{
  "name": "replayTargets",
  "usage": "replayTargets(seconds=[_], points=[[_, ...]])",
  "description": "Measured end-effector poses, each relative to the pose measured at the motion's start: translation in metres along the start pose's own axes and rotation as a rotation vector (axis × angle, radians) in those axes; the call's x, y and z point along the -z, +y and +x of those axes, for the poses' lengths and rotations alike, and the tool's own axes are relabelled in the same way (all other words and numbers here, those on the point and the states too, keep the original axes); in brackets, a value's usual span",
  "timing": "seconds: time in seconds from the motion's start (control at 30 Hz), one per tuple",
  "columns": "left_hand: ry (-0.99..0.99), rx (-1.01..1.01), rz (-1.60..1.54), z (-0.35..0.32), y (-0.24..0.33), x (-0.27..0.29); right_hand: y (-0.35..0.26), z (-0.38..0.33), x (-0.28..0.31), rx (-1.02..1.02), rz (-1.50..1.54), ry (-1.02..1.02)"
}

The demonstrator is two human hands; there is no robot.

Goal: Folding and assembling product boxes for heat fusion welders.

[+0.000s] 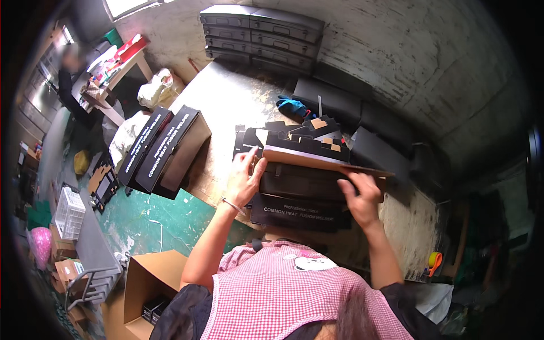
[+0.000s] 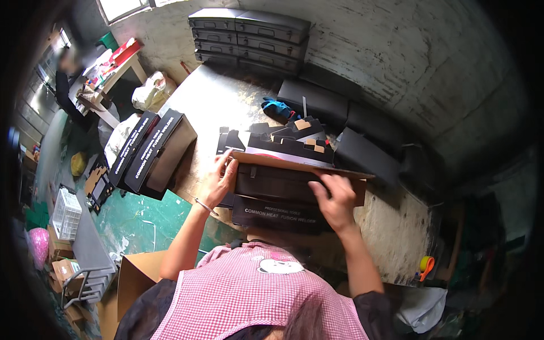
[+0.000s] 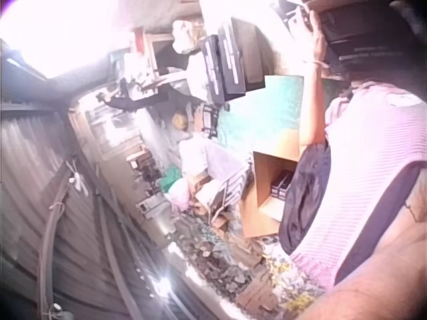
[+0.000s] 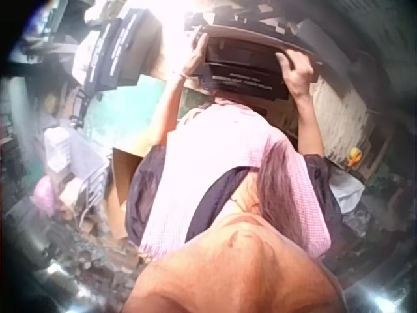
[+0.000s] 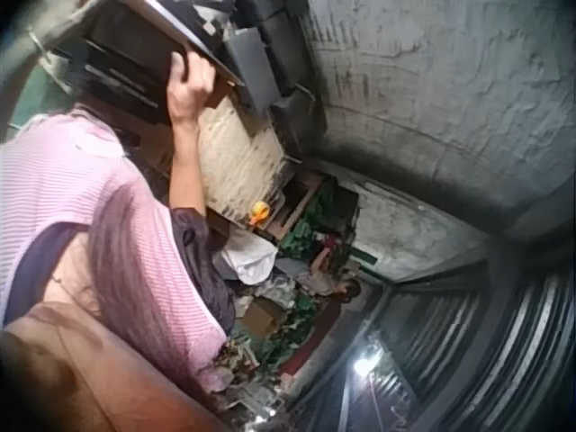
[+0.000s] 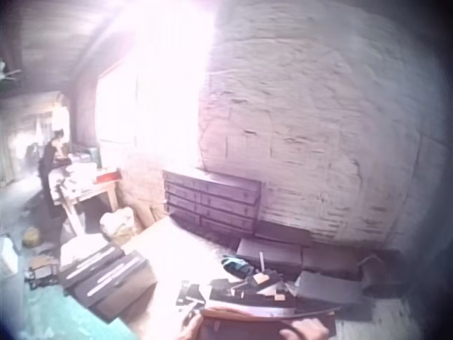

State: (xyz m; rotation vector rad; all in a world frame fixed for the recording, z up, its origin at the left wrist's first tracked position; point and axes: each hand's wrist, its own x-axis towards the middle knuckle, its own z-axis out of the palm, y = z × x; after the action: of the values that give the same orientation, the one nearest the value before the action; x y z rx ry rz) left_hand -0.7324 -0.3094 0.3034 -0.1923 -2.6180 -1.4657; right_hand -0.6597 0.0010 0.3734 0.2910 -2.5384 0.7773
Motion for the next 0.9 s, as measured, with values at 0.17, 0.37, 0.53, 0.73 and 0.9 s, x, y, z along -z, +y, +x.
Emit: replayTargets(seconds=[0.17,0.37,0.53,0.73,0.9], points=[[-0.061,0.103,-0.023,0.019,0.064,0.008,0.061,-0.093,0.003,-0.571,0.093,0.826],[-0.187,0.422,-0.671,0.015,0.063,0.003,0.035,-0.094,-0.005,-0.124,-0.403,0.044],[-0.098,-0.353,0.238,-0.046,0.038,0.004,0.008,-0.076,0.050,0.033,0.095,-0.048],[-0.330,-0.553,0.555,-0.015,0.052,-0.010,0.064,-0.030,0.012,0.138,-0.382,-0.383],[-0.362,-0.676,0.680,-0.001,0.047,-0.011,0.068,-0.018,-0.002,0.239,-0.393,-0.226]])
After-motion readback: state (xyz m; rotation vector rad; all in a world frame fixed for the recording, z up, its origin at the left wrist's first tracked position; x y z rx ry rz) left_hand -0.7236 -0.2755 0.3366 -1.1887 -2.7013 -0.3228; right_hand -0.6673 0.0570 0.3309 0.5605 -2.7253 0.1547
